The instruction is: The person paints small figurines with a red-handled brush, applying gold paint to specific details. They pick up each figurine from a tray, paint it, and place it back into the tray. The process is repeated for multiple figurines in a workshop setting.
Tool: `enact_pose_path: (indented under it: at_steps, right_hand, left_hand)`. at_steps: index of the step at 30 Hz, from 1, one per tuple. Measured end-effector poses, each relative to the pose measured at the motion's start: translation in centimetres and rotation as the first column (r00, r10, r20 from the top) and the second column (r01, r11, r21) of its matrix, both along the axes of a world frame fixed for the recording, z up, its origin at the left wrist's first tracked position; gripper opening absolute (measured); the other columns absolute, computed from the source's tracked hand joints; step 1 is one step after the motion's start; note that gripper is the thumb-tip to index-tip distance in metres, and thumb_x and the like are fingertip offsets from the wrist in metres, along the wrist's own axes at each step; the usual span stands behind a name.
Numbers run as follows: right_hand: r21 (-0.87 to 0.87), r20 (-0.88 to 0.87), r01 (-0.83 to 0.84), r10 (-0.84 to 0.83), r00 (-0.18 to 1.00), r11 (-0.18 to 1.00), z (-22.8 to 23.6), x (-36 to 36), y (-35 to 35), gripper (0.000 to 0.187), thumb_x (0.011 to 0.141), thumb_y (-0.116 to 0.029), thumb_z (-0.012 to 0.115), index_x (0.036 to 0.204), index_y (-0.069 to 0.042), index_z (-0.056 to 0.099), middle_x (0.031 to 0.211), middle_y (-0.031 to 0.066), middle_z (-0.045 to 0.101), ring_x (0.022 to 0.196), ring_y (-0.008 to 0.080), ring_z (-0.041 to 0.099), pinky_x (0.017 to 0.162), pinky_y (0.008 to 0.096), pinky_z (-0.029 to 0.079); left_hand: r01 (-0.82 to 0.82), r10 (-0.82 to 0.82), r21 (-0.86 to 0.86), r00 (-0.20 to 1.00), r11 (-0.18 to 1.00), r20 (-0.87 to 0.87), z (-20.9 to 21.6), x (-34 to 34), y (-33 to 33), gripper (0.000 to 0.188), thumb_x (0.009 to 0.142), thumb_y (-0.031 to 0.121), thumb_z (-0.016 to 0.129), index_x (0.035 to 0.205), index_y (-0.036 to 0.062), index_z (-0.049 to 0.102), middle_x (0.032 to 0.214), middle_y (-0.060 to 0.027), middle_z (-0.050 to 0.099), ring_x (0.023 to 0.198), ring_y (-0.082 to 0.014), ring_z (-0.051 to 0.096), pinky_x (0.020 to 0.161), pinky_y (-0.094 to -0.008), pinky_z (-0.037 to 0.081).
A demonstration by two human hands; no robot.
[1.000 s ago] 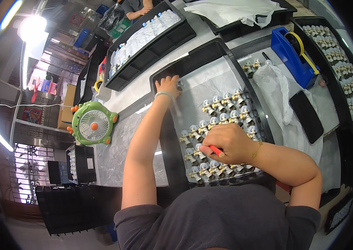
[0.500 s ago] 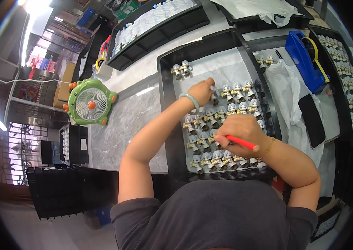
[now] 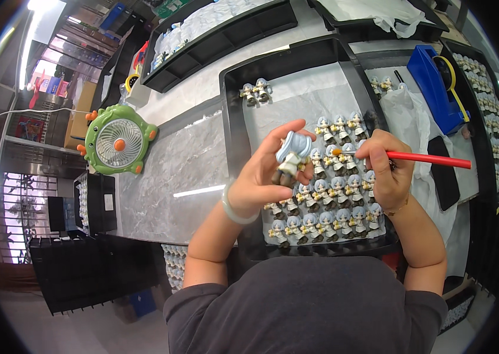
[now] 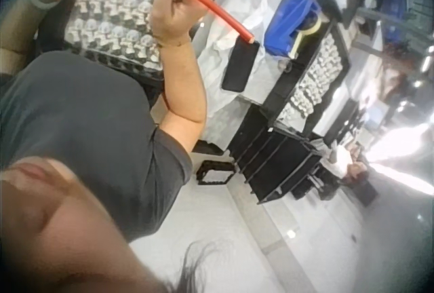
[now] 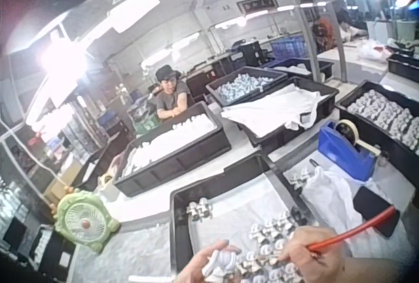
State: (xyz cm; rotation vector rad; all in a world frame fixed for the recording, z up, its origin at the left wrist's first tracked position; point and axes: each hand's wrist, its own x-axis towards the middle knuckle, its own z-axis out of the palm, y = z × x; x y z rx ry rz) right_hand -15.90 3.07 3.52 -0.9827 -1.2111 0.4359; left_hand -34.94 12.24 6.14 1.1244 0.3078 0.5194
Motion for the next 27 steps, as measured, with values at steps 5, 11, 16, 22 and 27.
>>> enact_pose_path:
  at_steps: [5, 11, 16, 22, 27]
  right_hand:
    - [-0.056, 0.006, -0.023, 0.023, 1.000, 0.998, 0.2, -0.2, 0.1, 0.019, 0.082, -0.010, 0.048, 0.068, 0.000, 0.055, 0.063, 0.0053, 0.055, 0.054, 0.0100, 0.045, 0.050, 0.0230, 0.035]
    - [-0.073, 0.035, -0.035, 0.038, 0.999, 0.997, 0.1, -0.2, 0.2, 0.019, 0.082, -0.010, 0.049, 0.067, 0.000, 0.055, 0.063, 0.0052, 0.055, 0.054, 0.0096, 0.045, 0.050, 0.0229, 0.035]
    - [-0.079, 0.031, -0.045, 0.047, 0.998, 0.996, 0.0, -0.3, 0.3, 0.020, 0.083, -0.010, 0.048, 0.067, 0.001, 0.055, 0.062, 0.0052, 0.054, 0.054, 0.0097, 0.045, 0.050, 0.0227, 0.035]
    - [-0.080, 0.033, -0.048, 0.051, 0.998, 0.996, -0.1, -0.2, 0.3, 0.020, 0.083, -0.011, 0.048, 0.067, 0.001, 0.055, 0.062, 0.0052, 0.054, 0.055, 0.0098, 0.045, 0.051, 0.0225, 0.035]
    - [-0.079, 0.029, -0.048, 0.050, 0.998, 0.996, 0.1, -0.3, 0.3, 0.020, 0.083, -0.011, 0.048, 0.068, 0.000, 0.055, 0.063, 0.0055, 0.054, 0.055, 0.0100, 0.045, 0.051, 0.0225, 0.035]
  left_hand:
    - [0.089, -0.113, 0.197, 0.987, 0.976, 0.112, -1.7, -0.1, 0.2, 0.098, 0.047, -0.005, 0.071, 0.130, 0.0132, 0.022, 0.120, -0.0190, 0.038, 0.092, -0.0267, 0.053, 0.077, -0.0360, 0.044]
    - [0.101, -0.116, 0.115, 0.984, 0.988, 0.134, -1.6, 0.0, 0.1, 0.090, 0.043, -0.010, 0.070, 0.118, 0.0134, 0.026, 0.118, -0.0181, 0.039, 0.096, -0.0301, 0.054, 0.084, -0.0420, 0.045]
    - [0.105, -0.125, 0.153, 0.984, 0.983, 0.129, -1.6, -0.1, 0.4, 0.083, 0.042, -0.011, 0.069, 0.111, 0.0121, 0.029, 0.117, -0.0188, 0.040, 0.096, -0.0276, 0.053, 0.083, -0.0386, 0.045]
    - [0.064, -0.124, 0.449, 0.987, 0.891, 0.106, -2.2, 0.3, 1.0, 0.075, 0.046, -0.003, 0.066, 0.110, 0.0119, 0.031, 0.112, -0.0183, 0.041, 0.098, -0.0206, 0.043, 0.082, -0.0310, 0.037]
    - [-0.015, -0.043, 0.593, 0.996, 0.805, 0.083, -2.5, 0.4, 0.9, 0.073, 0.046, 0.001, 0.065, 0.110, 0.0099, 0.032, 0.105, -0.0145, 0.042, 0.100, -0.0214, 0.040, 0.084, -0.0327, 0.033]
